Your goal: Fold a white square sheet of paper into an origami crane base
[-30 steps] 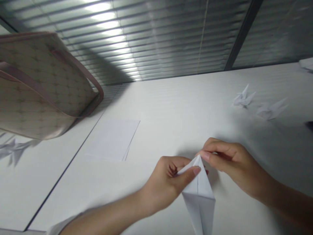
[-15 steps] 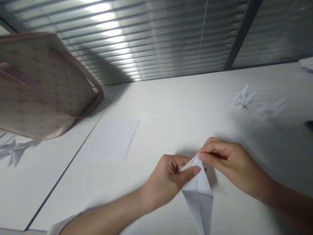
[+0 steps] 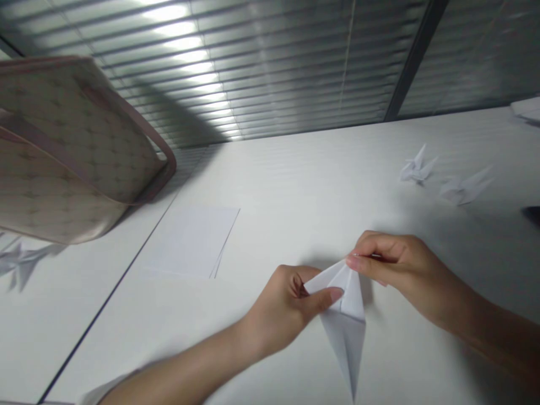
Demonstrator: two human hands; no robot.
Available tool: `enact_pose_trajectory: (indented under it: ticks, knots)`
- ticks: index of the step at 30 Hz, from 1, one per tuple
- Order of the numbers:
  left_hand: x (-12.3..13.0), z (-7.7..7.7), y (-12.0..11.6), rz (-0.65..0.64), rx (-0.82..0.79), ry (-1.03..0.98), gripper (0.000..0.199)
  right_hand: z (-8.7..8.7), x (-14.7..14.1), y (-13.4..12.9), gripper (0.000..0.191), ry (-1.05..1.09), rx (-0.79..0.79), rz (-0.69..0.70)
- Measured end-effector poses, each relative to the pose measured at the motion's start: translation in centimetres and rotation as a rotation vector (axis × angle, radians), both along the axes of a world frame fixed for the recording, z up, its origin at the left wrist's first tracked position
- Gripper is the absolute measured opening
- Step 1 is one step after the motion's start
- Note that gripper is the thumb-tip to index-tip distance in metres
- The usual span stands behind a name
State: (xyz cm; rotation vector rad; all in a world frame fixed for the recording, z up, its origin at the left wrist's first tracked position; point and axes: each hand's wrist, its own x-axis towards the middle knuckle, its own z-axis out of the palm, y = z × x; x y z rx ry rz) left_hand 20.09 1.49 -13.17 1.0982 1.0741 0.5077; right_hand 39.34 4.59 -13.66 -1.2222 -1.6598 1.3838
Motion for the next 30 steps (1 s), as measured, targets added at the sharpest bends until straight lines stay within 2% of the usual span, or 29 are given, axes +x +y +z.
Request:
enact_pose_trajectory:
  ticks: [5, 8, 11, 15, 18, 21, 23, 25, 28, 30]
  knots:
    - [0.1, 0.1, 0.0, -0.004, 0.014, -0.027, 0.037, -0.1, -0.2, -0.1, 0.017, 0.012, -0.051, 0.038]
    - [0.1, 0.0, 0.0, -0.018, 0.056, -0.025, 0.037, -0.4, -0.3, -0.2, 0.021, -0.026, 0.009, 0.039]
    - [-0.1, 0.1, 0.1, -0.055, 0.017, -0.032, 0.031, -0.5, 0.0, -0.1, 0.023, -0.059, 0.071, 0.03]
    - [-0.3, 0.7, 0.2, -0.102, -0.047, -0.081, 0.027, -0.7, 0.2, 0.4, 0.024, -0.082, 0.066, 0.036]
    - [-0.5, 0.8, 0.4, -0.109, -0.042, -0.163, 0.025, -1.0, 0.3, 0.7, 0.025, -0.063, 0.029, 0.015]
    - [-0.6, 0.2, 0.5, -0.119, -0.057, -0.311, 0.037, -1.2, 0.2, 0.8, 0.028, -0.007, -0.033, -0.034]
    - [-0.7, -0.4, 0.5, -0.09, -0.087, -0.368, 0.042, -1.3, 0.1, 0.8, 0.03, 0.047, -0.088, -0.051]
    - [-0.5, -0.8, 0.4, 0.008, -0.1, -0.359, 0.044, -1.4, 0.0, 0.7, 0.032, 0.097, -0.139, -0.055]
    - [-0.1, -1.0, 0.3, 0.176, -0.073, -0.248, 0.042, -1.7, -0.2, 0.5, 0.036, 0.161, -0.2, -0.061]
    - [0.1, -0.9, 0.2, 0.24, -0.044, -0.18, 0.039, -1.8, -0.3, 0.5, 0.036, 0.194, -0.236, -0.042]
